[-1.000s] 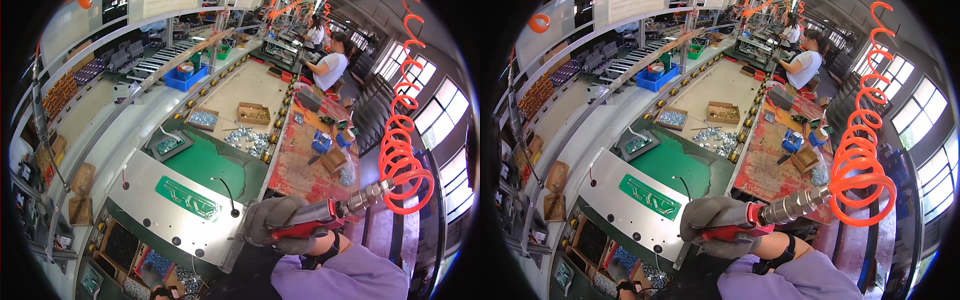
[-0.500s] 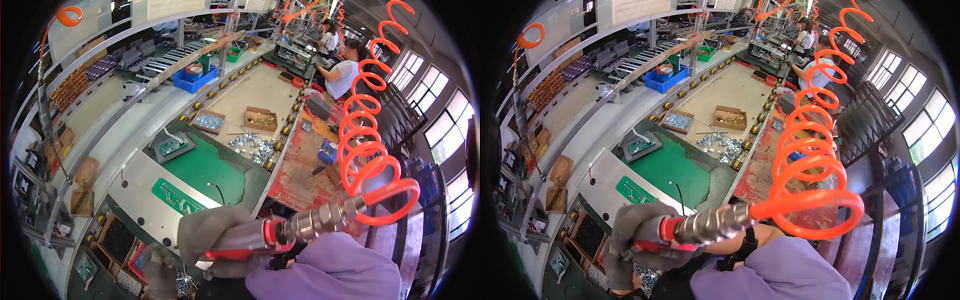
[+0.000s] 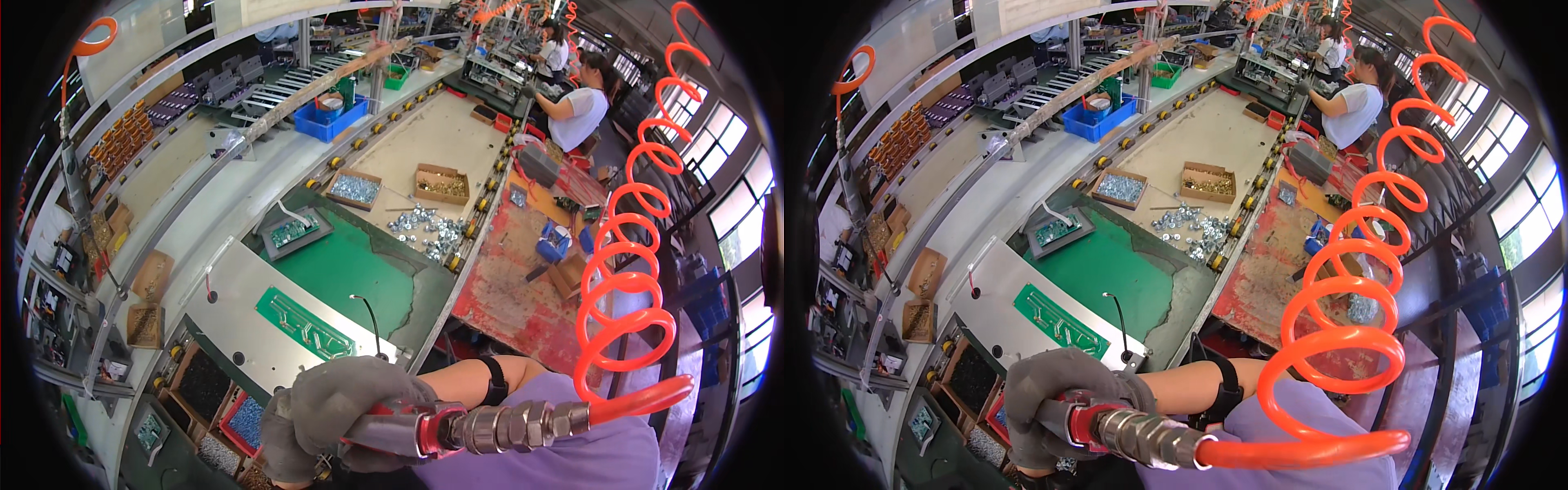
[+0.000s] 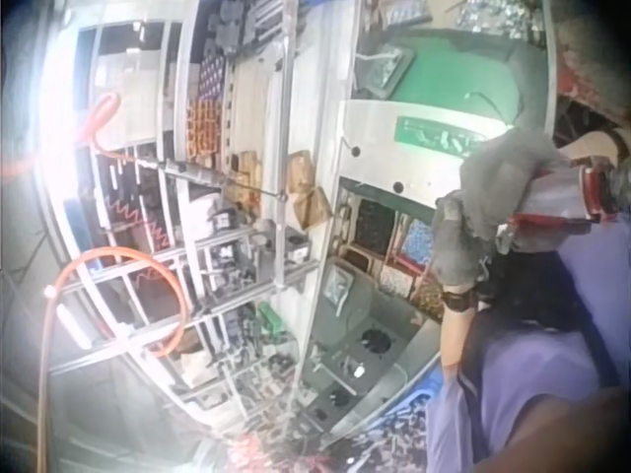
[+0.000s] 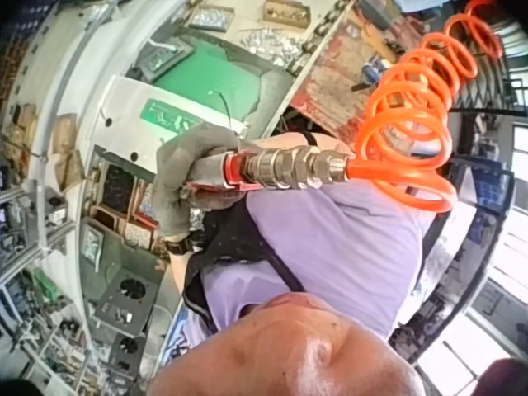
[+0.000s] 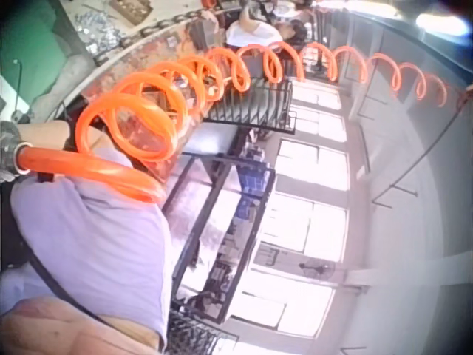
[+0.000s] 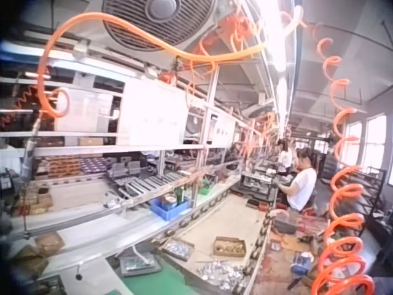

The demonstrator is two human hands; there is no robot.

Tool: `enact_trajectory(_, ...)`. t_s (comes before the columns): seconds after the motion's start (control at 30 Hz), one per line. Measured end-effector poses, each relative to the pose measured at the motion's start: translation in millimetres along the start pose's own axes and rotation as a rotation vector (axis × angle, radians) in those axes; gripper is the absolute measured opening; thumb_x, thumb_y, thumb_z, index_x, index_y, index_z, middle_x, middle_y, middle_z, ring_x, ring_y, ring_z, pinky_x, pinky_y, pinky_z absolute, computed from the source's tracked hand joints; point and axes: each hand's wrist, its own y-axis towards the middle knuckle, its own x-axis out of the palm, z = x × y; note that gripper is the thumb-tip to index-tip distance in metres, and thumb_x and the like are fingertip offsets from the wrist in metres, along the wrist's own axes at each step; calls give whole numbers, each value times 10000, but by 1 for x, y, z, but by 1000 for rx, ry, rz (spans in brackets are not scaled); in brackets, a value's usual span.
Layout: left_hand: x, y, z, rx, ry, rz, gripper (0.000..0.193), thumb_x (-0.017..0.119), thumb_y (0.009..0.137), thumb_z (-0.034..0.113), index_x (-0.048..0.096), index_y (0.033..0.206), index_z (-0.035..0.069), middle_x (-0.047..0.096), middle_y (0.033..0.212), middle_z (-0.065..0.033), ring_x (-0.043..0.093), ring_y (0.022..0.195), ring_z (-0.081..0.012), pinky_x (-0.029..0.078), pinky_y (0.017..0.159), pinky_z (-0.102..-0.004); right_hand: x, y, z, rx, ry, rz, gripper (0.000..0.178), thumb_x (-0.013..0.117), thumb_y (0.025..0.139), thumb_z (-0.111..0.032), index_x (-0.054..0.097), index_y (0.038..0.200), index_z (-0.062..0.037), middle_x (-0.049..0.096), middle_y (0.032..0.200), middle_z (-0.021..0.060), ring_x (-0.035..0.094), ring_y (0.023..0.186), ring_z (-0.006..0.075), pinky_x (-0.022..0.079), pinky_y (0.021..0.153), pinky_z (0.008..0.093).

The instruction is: Assembling components and housing of an electronic device on a production line using a pneumatic screwdriver.

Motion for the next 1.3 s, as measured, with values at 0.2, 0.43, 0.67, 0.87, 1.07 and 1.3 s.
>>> enact_trajectory(0.2, -2, -1, 6, -74, 90, -75, 261, 523, 963, 220, 584, 1086, -1, 646, 995, -91, 615, 852, -153, 504, 735, -296, -7, 4, -1, 59, -202, -153, 191, 704, 817, -168, 602, 892, -26, 616, 790, 93, 618, 666, 251, 491, 577, 329)
enact_trajectory(0.43, 12, -8, 19, 201, 512, -135, 336, 486, 986, 311, 611, 1029, 2, 645, 954, -82, 593, 816, -131, 480, 729, -284, -13, 5, -7, 91, -102, -230, 302, 711, 775, -81, 603, 1045, -2, 615, 954, 155, 607, 832, 329, 494, 740, 426)
enact_trajectory(0.67, 12, -5, 21, 114, 346, -58, 484, 451, 981, 447, 617, 934, -6, 626, 825, -62, 558, 731, -129, 446, 649, -275, -5, -2, -5, 118, -105, -121, 243, 709, 801, -90, 604, 1002, -2, 622, 811, 116, 621, 713, 267, 490, 648, 376)
enact_trajectory(0.87, 7, 4, 18, 223, 677, -122, 421, 445, 984, 390, 593, 871, 12, 572, 722, -75, 515, 620, -183, 421, 612, -305, -16, 6, -8, 177, -149, -277, 234, 707, 831, -168, 611, 870, 41, 643, 865, 169, 644, 732, 271, 527, 632, 358)
enact_trajectory(1.07, -5, -1, 8, -75, 182, -40, 423, 463, 982, 402, 601, 884, 14, 510, 644, -9, 416, 514, -113, 341, 491, -265, -14, 7, 7, 162, -56, -286, 314, 721, 818, -154, 513, 994, 3, 605, 806, 187, 589, 637, 231, 502, 573, 333)
enact_trajectory(1.3, -9, 6, 0, -225, -204, -5, 342, 513, 981, 339, 630, 972, 17, 552, 702, 8, 433, 534, -63, 334, 470, -205, -2, -10, 7, 267, -305, -86, 379, 735, 822, -279, 447, 974, -84, 582, 754, 111, 565, 615, 218, 471, 550, 340)
